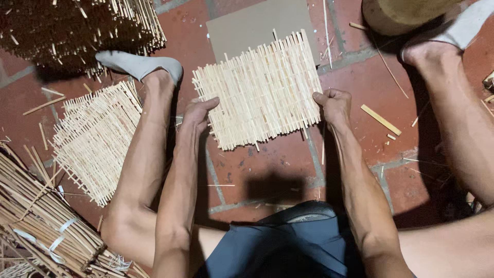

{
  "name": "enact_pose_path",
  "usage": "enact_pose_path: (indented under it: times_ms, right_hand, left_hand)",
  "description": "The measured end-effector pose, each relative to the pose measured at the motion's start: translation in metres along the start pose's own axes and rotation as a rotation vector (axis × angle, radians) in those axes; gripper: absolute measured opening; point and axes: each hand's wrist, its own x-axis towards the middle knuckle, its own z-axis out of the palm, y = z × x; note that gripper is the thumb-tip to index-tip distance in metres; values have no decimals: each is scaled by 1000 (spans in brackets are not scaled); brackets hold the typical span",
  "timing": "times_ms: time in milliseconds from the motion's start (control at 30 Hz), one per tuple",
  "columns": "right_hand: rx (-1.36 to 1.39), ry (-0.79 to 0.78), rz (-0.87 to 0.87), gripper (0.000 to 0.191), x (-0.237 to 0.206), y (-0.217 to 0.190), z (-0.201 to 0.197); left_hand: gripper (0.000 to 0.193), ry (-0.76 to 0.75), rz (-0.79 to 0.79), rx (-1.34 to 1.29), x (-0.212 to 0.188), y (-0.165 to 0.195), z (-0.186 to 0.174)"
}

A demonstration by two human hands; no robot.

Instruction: The person weaves thin bamboo strips into a rectangular mat on a tiled floor. They apply glue to a cardboard backing using a roller, then press the woven mat onto the glued surface and stack it with other finished mats.

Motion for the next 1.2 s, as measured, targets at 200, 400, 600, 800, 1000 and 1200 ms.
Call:
enact_pose_path:
  times_ms: [200,400,600,800,1000,1200]
  right_hand:
    - [-66,-46,3,13,6,-9,-6]
    - [11,-246,-171,49,20,-16,-2]
    - [-244,-244,-163,44,42,-11,-1]
    - [-266,-274,39,28,57,-28,3]
    - [-163,-296,119,13,31,-78,3]
    - [-326,-222,-176,21,-19,-238,57]
  left_hand:
    - [31,-29,-43,-1,0,0,-3]
    - [28,-38,-74,74,-13,-12,-15]
    - [26,37,-63,117,-13,-18,-11]
    - [31,-40,-26,-83,-12,1,-2]
    - [38,-17,44,-148,-25,20,-2]
    - [44,-77,297,-237,-82,183,-33]
